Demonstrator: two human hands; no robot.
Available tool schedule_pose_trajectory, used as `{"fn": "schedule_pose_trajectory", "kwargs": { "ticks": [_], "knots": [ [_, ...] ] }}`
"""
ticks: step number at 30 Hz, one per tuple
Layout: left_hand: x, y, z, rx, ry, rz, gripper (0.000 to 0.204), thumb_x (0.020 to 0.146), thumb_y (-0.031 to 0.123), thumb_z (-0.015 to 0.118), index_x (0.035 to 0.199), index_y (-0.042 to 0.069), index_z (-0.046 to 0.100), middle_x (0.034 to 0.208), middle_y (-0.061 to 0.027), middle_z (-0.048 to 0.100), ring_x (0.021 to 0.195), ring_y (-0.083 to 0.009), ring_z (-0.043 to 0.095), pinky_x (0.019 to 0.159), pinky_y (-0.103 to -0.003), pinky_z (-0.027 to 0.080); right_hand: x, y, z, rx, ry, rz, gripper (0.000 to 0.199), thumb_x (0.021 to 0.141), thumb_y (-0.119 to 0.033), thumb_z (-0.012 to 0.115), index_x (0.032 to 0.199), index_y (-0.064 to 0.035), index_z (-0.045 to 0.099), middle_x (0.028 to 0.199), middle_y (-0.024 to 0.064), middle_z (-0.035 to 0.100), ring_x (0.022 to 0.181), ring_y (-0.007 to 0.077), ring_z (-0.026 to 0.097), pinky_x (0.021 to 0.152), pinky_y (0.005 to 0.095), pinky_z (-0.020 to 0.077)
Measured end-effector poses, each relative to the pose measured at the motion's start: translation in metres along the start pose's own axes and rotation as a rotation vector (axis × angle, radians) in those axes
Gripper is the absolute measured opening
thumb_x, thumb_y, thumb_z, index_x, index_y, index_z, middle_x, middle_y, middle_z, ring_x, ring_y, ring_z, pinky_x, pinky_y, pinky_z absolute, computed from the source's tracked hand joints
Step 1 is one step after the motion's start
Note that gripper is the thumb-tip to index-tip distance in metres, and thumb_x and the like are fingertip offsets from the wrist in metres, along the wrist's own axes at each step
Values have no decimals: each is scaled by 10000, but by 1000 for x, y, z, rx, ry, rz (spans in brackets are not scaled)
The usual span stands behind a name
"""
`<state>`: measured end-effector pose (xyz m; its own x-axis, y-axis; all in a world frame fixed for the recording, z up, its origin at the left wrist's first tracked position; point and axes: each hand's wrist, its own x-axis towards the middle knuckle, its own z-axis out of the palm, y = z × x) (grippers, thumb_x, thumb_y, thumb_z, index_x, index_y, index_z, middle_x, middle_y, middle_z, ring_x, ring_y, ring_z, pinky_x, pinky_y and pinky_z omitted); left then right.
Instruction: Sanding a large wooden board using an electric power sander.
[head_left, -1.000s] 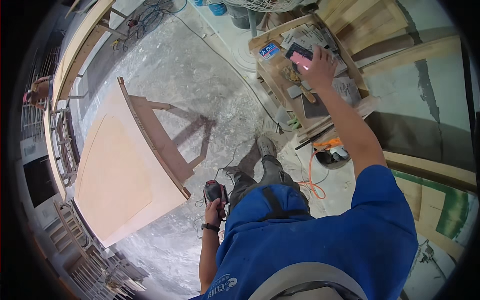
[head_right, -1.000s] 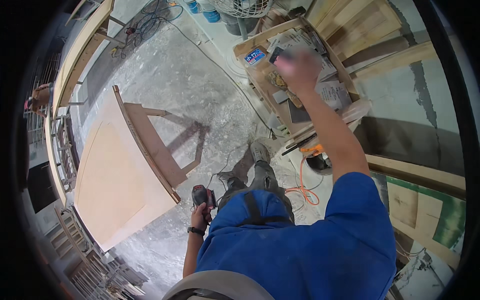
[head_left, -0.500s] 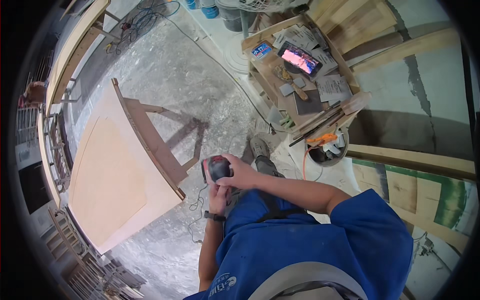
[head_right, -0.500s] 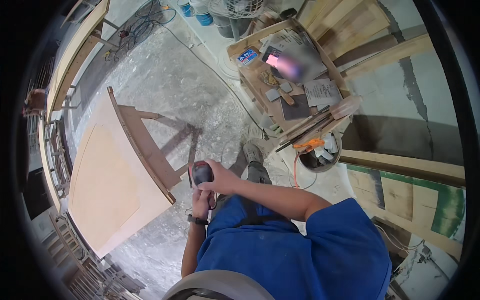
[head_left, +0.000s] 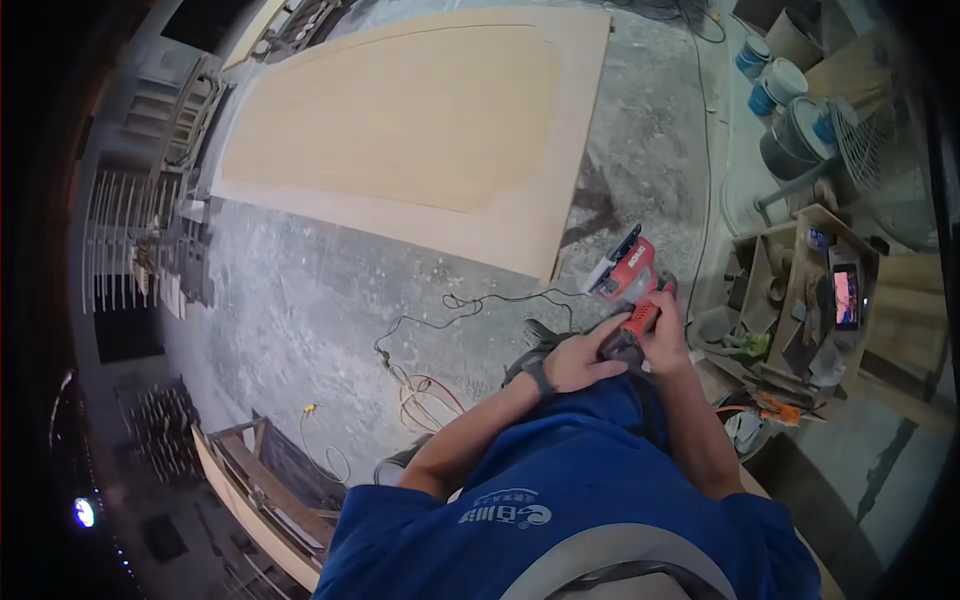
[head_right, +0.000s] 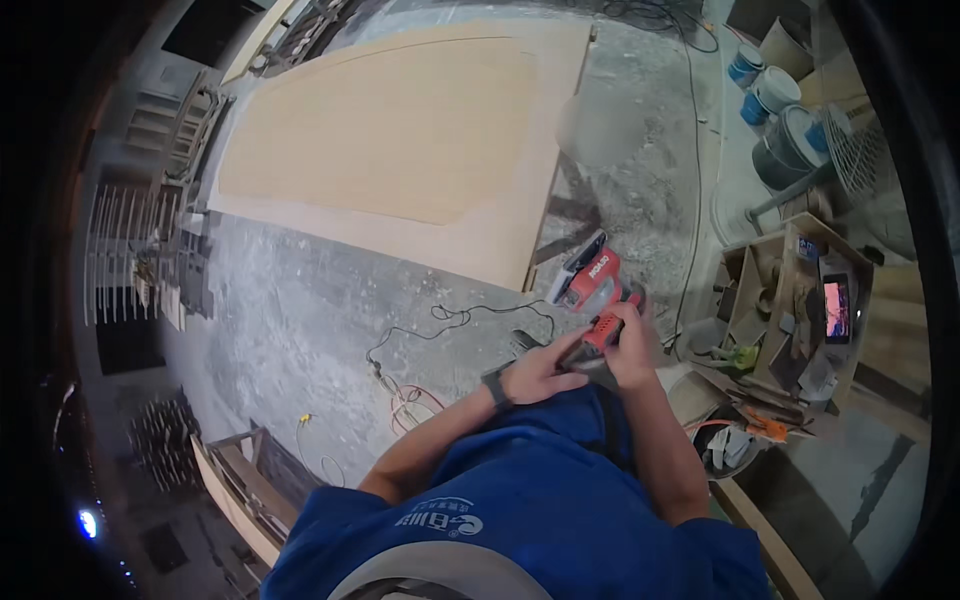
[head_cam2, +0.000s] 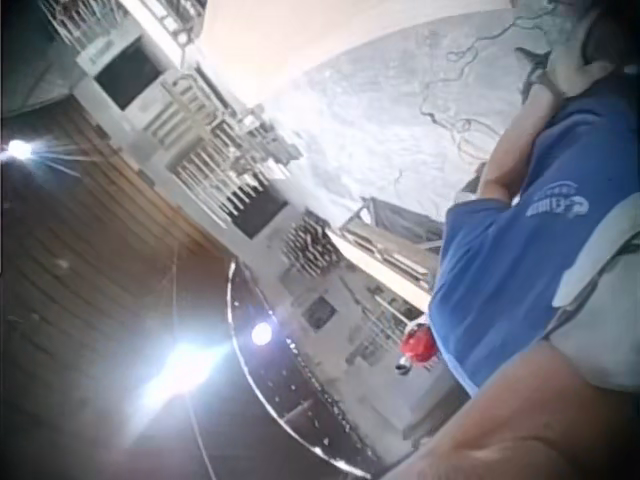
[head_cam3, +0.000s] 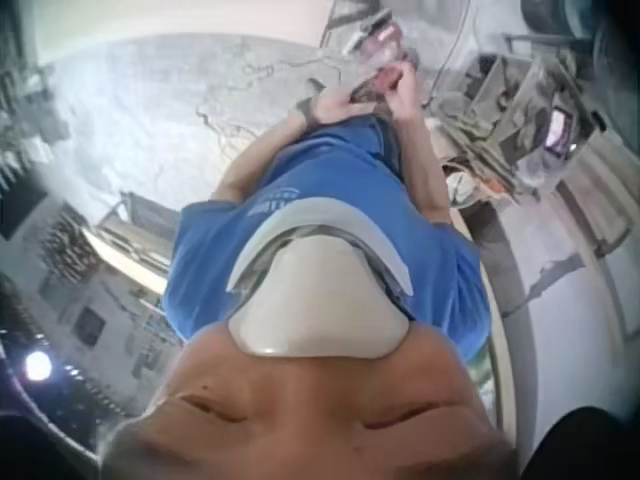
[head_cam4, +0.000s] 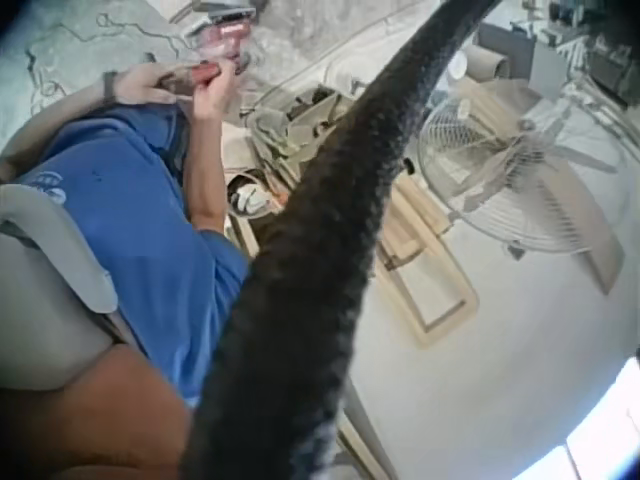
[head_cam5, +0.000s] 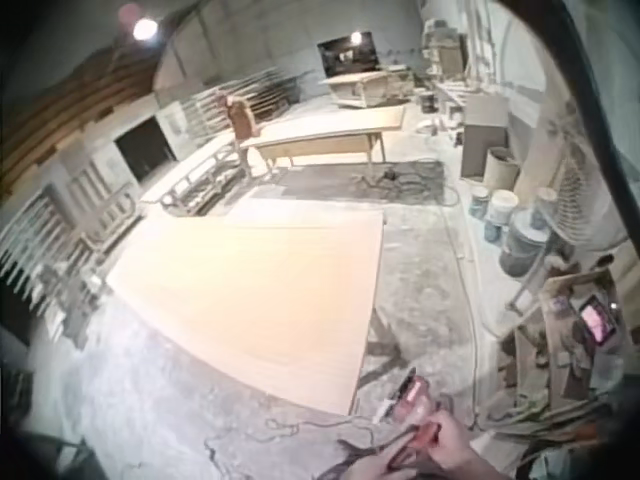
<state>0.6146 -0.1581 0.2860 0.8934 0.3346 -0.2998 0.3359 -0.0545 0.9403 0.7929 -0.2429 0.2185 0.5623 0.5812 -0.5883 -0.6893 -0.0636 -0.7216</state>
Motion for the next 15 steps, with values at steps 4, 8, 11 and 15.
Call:
{"fn": "schedule_pose_trajectory", "kwargs": {
  "ticks": [4,8,11,15],
  "knots": [
    [-76,-49,-71,-41,101,-189,503,925,268,727,1365,74,579,936,-102,699,783,-130,607,753,-316,525,3,19,89,414,-99,362,341,819,-222,620,1118,-72,554,912,111,604,761,270,627,637,412,535],
    [-205,-155,-130,200,325,-406,373,918,266,726,1227,67,660,815,-114,712,712,-176,666,672,-343,533,22,26,132,280,-59,365,270,824,-194,602,1070,-85,580,831,104,606,708,263,641,600,410,537],
    [-307,-200,-193,471,495,-604,246,902,244,706,1104,103,701,921,-167,739,829,-315,725,729,-394,564,44,10,168,28,-160,150,477,758,-205,651,1214,-107,549,890,120,621,674,282,627,573,444,521],
    [-342,-208,-240,509,617,-778,207,877,241,705,1005,79,722,858,-164,726,792,-336,700,712,-425,551,101,3,219,-416,-160,-72,600,753,-169,665,1333,-131,513,965,110,627,702,281,649,618,438,547]
  ]
}}
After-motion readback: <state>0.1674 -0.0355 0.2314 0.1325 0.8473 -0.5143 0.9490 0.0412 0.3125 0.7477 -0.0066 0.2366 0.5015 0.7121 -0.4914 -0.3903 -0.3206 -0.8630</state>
